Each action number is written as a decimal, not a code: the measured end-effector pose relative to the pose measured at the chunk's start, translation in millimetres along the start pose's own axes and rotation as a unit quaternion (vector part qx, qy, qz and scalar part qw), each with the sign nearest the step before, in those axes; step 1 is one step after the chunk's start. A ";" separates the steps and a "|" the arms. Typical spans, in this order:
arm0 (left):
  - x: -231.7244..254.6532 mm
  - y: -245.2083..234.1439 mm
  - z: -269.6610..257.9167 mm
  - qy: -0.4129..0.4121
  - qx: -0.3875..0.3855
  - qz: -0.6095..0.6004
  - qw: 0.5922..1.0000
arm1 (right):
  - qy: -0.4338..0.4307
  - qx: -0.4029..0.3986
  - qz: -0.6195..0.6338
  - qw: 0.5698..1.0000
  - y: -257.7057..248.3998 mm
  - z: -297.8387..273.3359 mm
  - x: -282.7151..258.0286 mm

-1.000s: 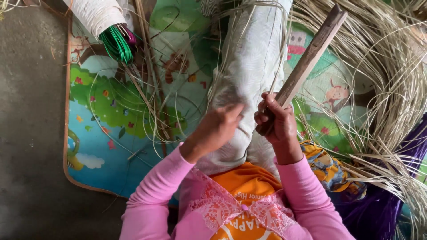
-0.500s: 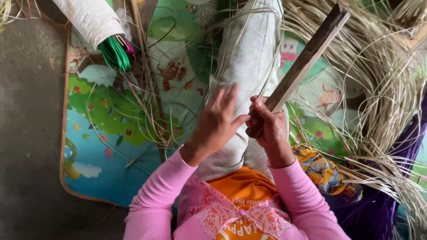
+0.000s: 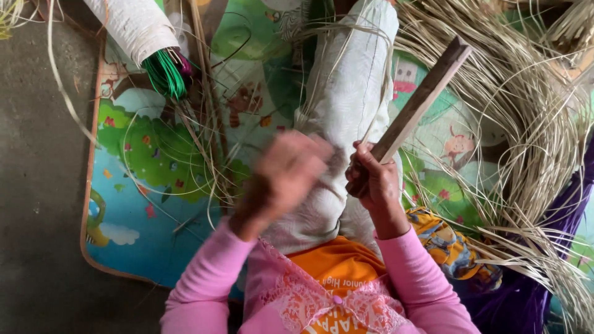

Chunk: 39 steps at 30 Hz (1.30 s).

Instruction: Weaving and tightening natural plant fibers using a wooden stick to create a craft item.

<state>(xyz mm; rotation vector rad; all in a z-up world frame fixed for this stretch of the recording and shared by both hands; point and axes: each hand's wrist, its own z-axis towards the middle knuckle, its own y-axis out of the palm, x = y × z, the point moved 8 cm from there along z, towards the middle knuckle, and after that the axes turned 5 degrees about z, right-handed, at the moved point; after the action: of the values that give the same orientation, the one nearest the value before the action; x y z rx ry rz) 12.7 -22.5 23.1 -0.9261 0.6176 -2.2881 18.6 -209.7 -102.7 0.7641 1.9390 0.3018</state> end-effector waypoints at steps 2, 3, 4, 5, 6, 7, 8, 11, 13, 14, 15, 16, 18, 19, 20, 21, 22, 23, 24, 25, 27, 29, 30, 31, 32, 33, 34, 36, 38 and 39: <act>21.4 28.0 -19.3 0.036 -0.039 0.044 0.998 | -0.005 0.005 -0.023 1.000 1.1 -1.8 6.6; 34.8 46.3 -29.8 0.072 -0.078 0.086 0.991 | -0.010 0.012 -0.046 0.999 0.4 -3.0 8.7; 36.8 43.8 -26.0 0.072 -0.078 0.084 0.991 | -0.011 0.013 -0.047 0.999 4.9 -6.9 3.5; 39.8 41.6 -22.5 0.080 -0.079 0.099 0.989 | -0.008 0.007 -0.043 0.999 10.6 -10.8 -1.0; 41.6 38.5 -18.5 0.087 -0.079 0.115 0.986 | -0.004 -0.001 -0.038 0.999 18.3 -13.6 -4.8; 39.7 39.9 -18.9 0.087 -0.078 0.117 0.986 | -0.004 -0.003 -0.038 0.999 15.4 -11.4 -2.2; 38.8 40.7 -19.8 0.094 -0.076 0.120 0.985 | -0.002 -0.010 -0.043 0.999 13.5 -9.1 1.2; 35.5 39.0 -20.8 0.105 -0.073 0.136 0.982 | 0.000 -0.017 -0.053 0.998 13.5 -7.3 7.3; 35.3 36.6 -23.3 0.107 -0.076 0.146 0.981 | 0.002 -0.013 -0.059 0.998 11.4 -9.9 11.9; 35.1 36.2 -23.9 0.113 -0.080 0.145 0.980 | -0.001 -0.015 -0.064 0.998 11.2 -9.6 13.9; 35.1 35.7 -24.4 0.119 -0.084 0.145 0.979 | -0.005 -0.017 -0.068 0.997 11.0 -9.4 15.8; 36.2 30.9 -19.9 0.118 -0.084 0.145 0.979 | -0.005 -0.018 -0.069 0.997 14.8 -12.3 14.1; 39.1 21.1 -11.3 0.119 -0.083 0.132 0.980 | -0.001 -0.002 -0.066 0.998 19.5 -18.6 11.3; 38.5 15.8 -7.7 0.119 -0.083 0.132 0.981 | -0.001 -0.002 -0.066 0.998 22.5 -20.4 8.9; 38.1 11.1 -4.6 0.116 -0.086 0.129 0.981 | -0.005 0.000 -0.072 0.997 24.9 -22.5 5.7; 37.5 6.4 -1.5 0.113 -0.090 0.125 0.981 | -0.010 0.002 -0.078 0.997 27.2 -24.5 2.5; 37.2 5.7 -3.6 0.112 -0.091 0.125 0.982 | -0.009 0.003 -0.078 0.997 29.1 -25.1 1.4; 36.3 4.0 -5.4 0.107 -0.085 0.135 0.981 | -0.014 -0.012 -0.085 0.996 33.6 -25.8 -0.6; 35.5 2.7 -7.1 0.103 -0.079 0.145 0.981 | -0.019 -0.028 -0.091 0.995 37.9 -26.1 -2.8; 34.7 4.1 -9.0 0.102 -0.079 0.145 0.981 | -0.019 -0.028 -0.091 0.995 35.2 -24.3 -1.4; 30.3 5.6 -11.9 0.081 -0.081 0.117 0.986 | -0.023 -0.037 -0.089 0.995 32.3 -21.1 0.3; 22.3 4.4 -11.3 0.045 -0.095 0.054 0.993 | -0.015 -0.056 -0.095 0.994 29.5 -17.7 5.4; 16.6 5.1 -11.8 0.009 -0.109 -0.010 0.994 | -0.007 -0.074 -0.100 0.992 29.0 -16.8 8.9; 16.0 8.1 -13.8 0.008 -0.109 -0.010 0.994 | -0.006 -0.074 -0.101 0.992 31.4 -18.7 7.2; 13.8 10.4 -15.2 0.006 -0.105 0.021 0.994 | -0.020 -0.086 -0.109 0.990 36.6 -20.4 3.5; 11.7 12.8 -16.6 0.003 -0.101 0.051 0.994 | -0.034 -0.099 -0.118 0.988 41.8 -22.2 -0.2; 11.9 17.0 -17.2 0.002 -0.101 0.051 0.994 | -0.034 -0.098 -0.118 0.988 43.9 -24.1 -2.2; 11.9 22.0 -16.7 0.006 -0.076 0.125 0.989 | -0.042 -0.134 -0.078 0.987 53.9 -28.5 -8.7; 11.2 25.1 -21.0 -0.035 -0.077 0.075 0.994 | -0.041 -0.147 -0.076 0.985 50.9 -26.7 -7.3; 8.0 27.2 -24.1 -0.076 -0.078 0.026 0.994 | -0.040 -0.160 -0.073 0.984 50.1 -26.3 -6.4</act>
<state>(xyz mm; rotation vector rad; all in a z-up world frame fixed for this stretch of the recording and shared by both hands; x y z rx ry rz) -0.2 -42.8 -5.3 -1.1339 0.7514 -2.1234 16.8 -172.2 -60.0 0.4155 1.8017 0.4722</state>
